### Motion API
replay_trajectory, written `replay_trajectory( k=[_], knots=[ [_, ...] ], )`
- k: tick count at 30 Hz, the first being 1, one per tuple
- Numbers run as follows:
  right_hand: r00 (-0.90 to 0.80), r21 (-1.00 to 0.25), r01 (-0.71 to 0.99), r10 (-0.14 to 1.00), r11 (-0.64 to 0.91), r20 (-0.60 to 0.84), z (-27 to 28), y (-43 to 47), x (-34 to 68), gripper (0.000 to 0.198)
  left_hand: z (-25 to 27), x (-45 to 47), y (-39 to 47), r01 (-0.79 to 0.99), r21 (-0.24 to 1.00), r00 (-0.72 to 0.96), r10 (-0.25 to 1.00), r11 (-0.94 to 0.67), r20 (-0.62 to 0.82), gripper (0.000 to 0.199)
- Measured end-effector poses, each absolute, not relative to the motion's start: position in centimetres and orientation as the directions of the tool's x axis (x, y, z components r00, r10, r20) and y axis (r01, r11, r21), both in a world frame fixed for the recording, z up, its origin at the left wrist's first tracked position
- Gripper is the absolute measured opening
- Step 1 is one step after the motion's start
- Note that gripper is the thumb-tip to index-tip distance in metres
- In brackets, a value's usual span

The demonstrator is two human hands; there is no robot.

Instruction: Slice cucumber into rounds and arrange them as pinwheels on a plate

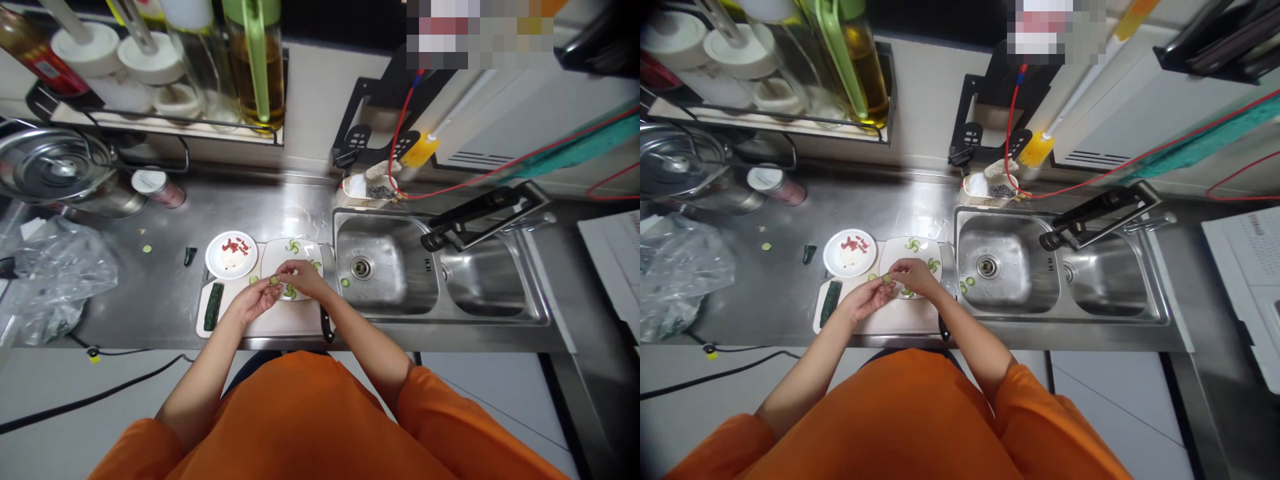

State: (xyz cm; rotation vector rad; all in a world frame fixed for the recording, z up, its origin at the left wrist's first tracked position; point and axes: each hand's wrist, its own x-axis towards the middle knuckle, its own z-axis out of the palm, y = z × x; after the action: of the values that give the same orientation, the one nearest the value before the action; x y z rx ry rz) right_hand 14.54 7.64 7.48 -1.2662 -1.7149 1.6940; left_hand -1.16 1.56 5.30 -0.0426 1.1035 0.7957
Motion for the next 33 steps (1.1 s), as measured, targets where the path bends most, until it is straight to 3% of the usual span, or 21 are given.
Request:
replay_trajectory(
  k=[4,8,11,15,18,22,26,33],
  knots=[
    [-0.486,-0.93,0.341,0.821,-0.136,-0.298,7.4,7.9,14.7,0.012,5.3,-1.7,1.8,-0.629,0.34,0.214,0.576,0.699,-0.789,0.008],
    [-0.485,-0.918,0.382,0.821,-0.11,-0.301,6.7,8.3,14.4,0.014,4.7,-2.5,2.1,-0.558,0.498,0.106,0.652,0.664,-0.75,0.016],
    [-0.458,-0.881,0.464,0.826,-0.094,-0.329,5.8,8.8,13.9,0.013,4.0,-2.9,2.4,-0.397,0.669,-0.082,0.701,0.629,-0.708,0.028],
    [-0.428,-0.789,0.614,0.827,-0.029,-0.363,4.7,9.8,12.7,0.012,3.1,-3.3,2.9,0.002,0.823,-0.291,0.788,0.568,-0.543,0.027],
    [-0.433,-0.71,0.703,0.811,0.032,-0.393,4.1,10.5,11.7,0.013,2.8,-3.3,3.2,0.313,0.785,-0.377,0.829,0.534,-0.414,0.023],
    [-0.399,-0.579,0.81,0.81,0.092,-0.43,3.6,10.9,10.8,0.016,2.7,-2.9,3.6,0.563,0.686,-0.378,0.882,0.461,-0.282,0.02],
    [-0.362,-0.479,0.867,0.832,0.135,-0.42,3.2,10.7,10.4,0.017,2.3,-2.6,3.8,0.698,0.592,-0.334,0.914,0.403,-0.229,0.02],
    [-0.351,-0.427,0.89,0.842,0.162,-0.411,3.1,10.3,10.1,0.017,1.7,-2.4,3.6,0.793,0.514,-0.283,0.945,0.326,-0.163,0.021]
  ],
)
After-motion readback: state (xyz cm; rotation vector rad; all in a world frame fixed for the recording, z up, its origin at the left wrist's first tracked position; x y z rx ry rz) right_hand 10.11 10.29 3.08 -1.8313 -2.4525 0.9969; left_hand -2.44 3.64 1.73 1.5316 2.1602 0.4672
